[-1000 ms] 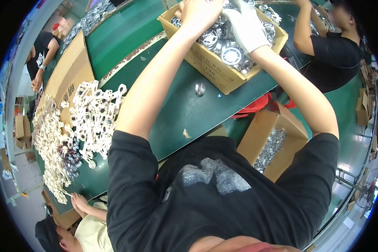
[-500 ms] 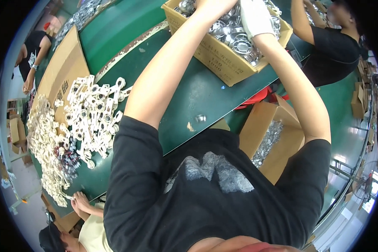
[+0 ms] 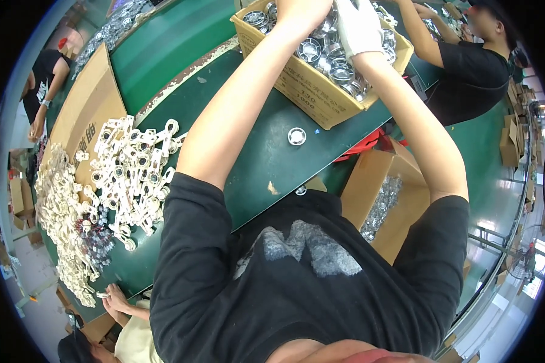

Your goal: The person assembles small electronic components by hand, combining metal parts and plastic parts from a cardboard box at an industrial workstation.

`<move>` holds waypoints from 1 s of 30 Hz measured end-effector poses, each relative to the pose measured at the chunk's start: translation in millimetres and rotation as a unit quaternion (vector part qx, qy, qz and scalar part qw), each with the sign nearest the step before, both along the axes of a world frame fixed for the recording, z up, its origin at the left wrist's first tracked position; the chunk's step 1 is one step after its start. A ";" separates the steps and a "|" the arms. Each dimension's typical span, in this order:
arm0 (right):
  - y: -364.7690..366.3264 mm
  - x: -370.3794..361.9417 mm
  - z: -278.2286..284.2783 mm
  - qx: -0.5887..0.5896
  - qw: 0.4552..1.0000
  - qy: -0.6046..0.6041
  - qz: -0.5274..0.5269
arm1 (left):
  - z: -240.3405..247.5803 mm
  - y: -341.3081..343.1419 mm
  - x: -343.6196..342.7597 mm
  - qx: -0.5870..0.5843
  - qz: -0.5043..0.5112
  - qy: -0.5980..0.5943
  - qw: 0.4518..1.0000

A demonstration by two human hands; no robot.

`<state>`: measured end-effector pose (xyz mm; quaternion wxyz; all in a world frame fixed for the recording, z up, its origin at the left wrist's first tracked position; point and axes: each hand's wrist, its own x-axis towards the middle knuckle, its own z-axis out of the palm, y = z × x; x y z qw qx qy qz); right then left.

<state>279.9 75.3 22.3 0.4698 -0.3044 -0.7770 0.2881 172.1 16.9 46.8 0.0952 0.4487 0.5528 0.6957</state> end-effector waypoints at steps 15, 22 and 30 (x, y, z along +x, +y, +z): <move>7.6 -4.1 -0.9 0.040 0.995 0.086 0.030 | 7.4 -3.3 20.8 0.090 -0.035 -0.079 0.992; 3.2 -9.1 0.9 0.086 0.987 0.136 0.020 | 12.3 -3.4 22.1 0.143 -0.076 -0.089 0.983; 3.4 -23.3 14.0 0.106 0.985 0.134 -0.023 | 19.0 6.3 16.2 0.122 -0.115 -0.151 0.974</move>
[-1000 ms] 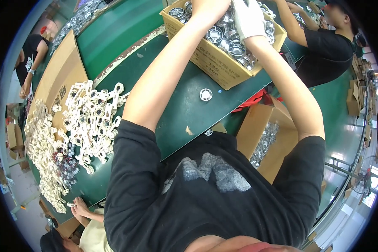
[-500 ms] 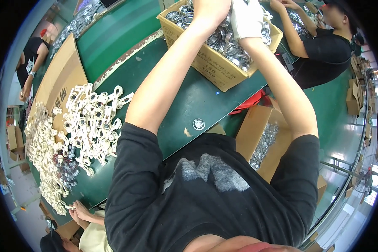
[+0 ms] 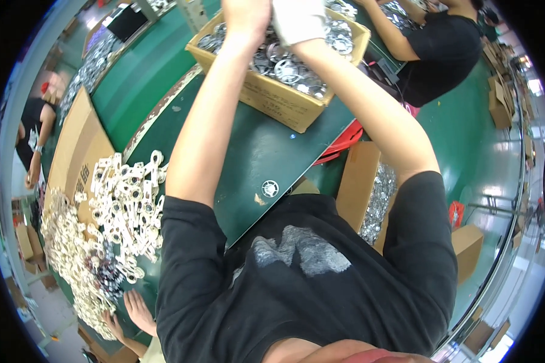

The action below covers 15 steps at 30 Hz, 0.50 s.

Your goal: The person assembles small electronic components by hand, combining metal parts and plastic parts from a cardboard box at an industrial workstation.

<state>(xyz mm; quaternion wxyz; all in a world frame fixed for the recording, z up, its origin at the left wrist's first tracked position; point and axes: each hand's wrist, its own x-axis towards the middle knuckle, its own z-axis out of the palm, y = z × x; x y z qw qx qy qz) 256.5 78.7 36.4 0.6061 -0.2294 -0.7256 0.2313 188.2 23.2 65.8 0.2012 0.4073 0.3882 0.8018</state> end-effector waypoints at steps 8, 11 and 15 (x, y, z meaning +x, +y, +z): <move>-4.9 -18.9 21.1 -0.004 0.996 0.086 0.026 | 5.2 7.2 -12.2 0.071 0.047 0.050 0.995; -17.4 -22.2 46.8 0.091 0.989 0.117 -0.023 | 68.2 -49.2 -2.3 -0.003 -0.103 -0.178 0.979; -52.4 -6.6 72.0 0.142 0.966 0.185 0.114 | 64.9 -60.2 8.5 0.135 0.120 0.125 0.976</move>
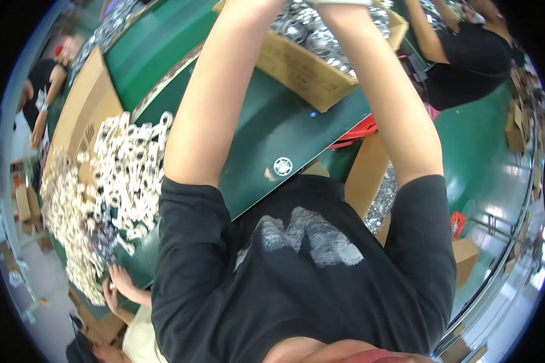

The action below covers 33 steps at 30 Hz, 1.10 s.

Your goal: The person assembles small electronic components by hand, combining metal parts and plastic parts from a cardboard box at an industrial workstation.

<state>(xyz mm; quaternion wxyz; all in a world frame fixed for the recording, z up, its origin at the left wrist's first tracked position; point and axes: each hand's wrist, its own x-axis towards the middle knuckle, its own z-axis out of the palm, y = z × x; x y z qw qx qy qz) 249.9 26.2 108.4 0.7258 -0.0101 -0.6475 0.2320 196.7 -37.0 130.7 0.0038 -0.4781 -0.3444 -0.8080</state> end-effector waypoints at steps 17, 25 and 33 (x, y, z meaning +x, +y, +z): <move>-167.3 1.1 -226.7 -0.270 0.921 -0.240 0.145 | -249.1 -160.4 13.6 -0.234 0.185 -0.307 0.904; -129.2 7.6 -244.0 -0.118 0.928 -0.341 0.090 | -276.6 -151.4 -9.9 -0.330 0.345 -0.017 0.878; -111.8 48.7 -209.1 0.007 0.850 -0.519 0.088 | -238.5 -195.2 7.1 -0.471 0.334 0.011 0.816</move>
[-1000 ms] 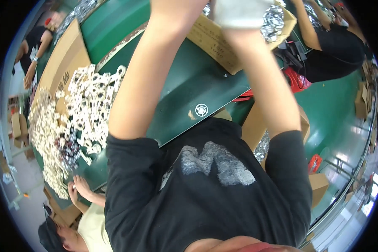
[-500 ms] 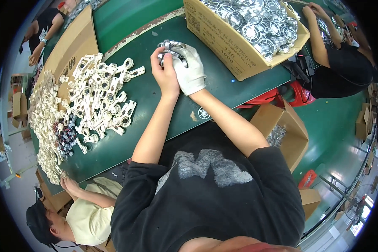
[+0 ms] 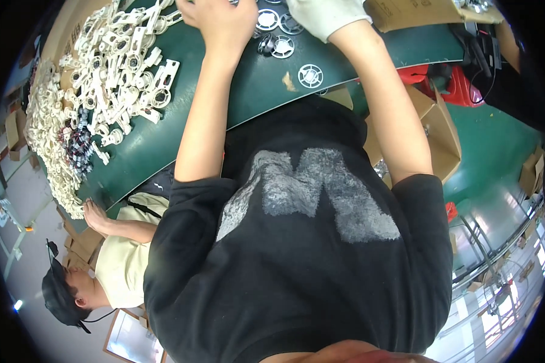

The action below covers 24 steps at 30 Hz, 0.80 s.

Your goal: The person assembles small electronic components by hand, combining metal parts and plastic parts from a cardboard box at an industrial workstation.

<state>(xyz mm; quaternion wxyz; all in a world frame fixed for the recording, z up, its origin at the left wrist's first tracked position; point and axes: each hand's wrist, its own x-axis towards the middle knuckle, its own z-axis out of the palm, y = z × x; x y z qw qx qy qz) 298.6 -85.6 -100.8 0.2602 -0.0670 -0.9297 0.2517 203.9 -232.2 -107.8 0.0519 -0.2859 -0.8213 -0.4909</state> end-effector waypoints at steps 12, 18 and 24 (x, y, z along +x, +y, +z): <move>-48.6 196.8 -69.7 -0.260 0.938 0.139 -0.180 | -31.7 -39.6 85.7 -0.270 -0.173 0.203 0.925; -81.0 184.9 -129.9 -0.079 0.943 -0.293 -0.136 | -24.2 -28.0 66.2 -0.199 -0.153 0.219 0.943; -83.9 143.7 -133.6 -0.034 0.939 -0.317 -0.132 | -9.3 -35.7 65.3 -0.129 -0.152 0.212 0.957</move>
